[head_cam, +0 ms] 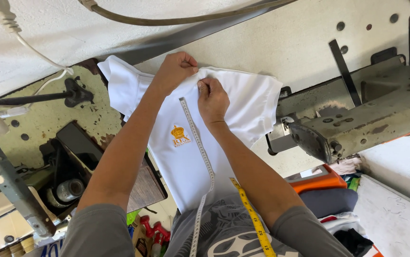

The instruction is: A person measures white fabric pieces using a yellow tape measure and then cuts the fabric along the measured lines using scissors on a workbench next to a sewing machine.

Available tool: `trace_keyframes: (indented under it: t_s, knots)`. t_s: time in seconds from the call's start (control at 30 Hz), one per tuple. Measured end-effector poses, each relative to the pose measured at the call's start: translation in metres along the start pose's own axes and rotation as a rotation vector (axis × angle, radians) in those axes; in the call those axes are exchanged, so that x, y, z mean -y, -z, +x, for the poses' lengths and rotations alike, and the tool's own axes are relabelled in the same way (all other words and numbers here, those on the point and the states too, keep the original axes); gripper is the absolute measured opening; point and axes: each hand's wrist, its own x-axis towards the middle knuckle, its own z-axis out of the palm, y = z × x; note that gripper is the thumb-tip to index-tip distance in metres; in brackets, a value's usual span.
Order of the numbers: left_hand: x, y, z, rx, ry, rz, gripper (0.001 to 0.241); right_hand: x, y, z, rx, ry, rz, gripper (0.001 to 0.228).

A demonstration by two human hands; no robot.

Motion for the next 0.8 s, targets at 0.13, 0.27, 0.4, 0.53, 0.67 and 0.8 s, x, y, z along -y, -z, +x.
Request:
trace_keyframes:
  t_s: [0.13, 0.27, 0.4, 0.53, 0.67, 0.8]
  knots:
    - [-0.012, 0.001, -0.003, -0.025, -0.103, 0.175, 0.009, -0.001, 0.000, 0.003, -0.002, 0.043, 0.026, 0.010]
    - [0.030, 0.002, 0.007, -0.527, -0.711, 0.845, 0.018, -0.014, 0.029, 0.017, -0.081, 0.444, 0.038, 0.020]
    - [0.025, -0.013, -0.050, -0.685, -0.827, 0.925, 0.011, -0.058, 0.069, 0.015, -0.031, 0.536, -0.326, 0.041]
    - [0.061, -0.043, -0.068, -0.631, -0.905, 0.883, 0.029, -0.057, 0.087, 0.013, 0.091, 0.573, -0.573, 0.053]
    - [0.060, -0.047, -0.084, -0.519, -0.676, 1.054, 0.054, -0.062, 0.091, 0.009, 0.196, 0.513, -0.659, 0.064]
    - [0.057, -0.050, -0.090, -0.435, -0.542, 1.101, 0.065, -0.063, 0.089, 0.011, 0.256, 0.439, -0.669, 0.070]
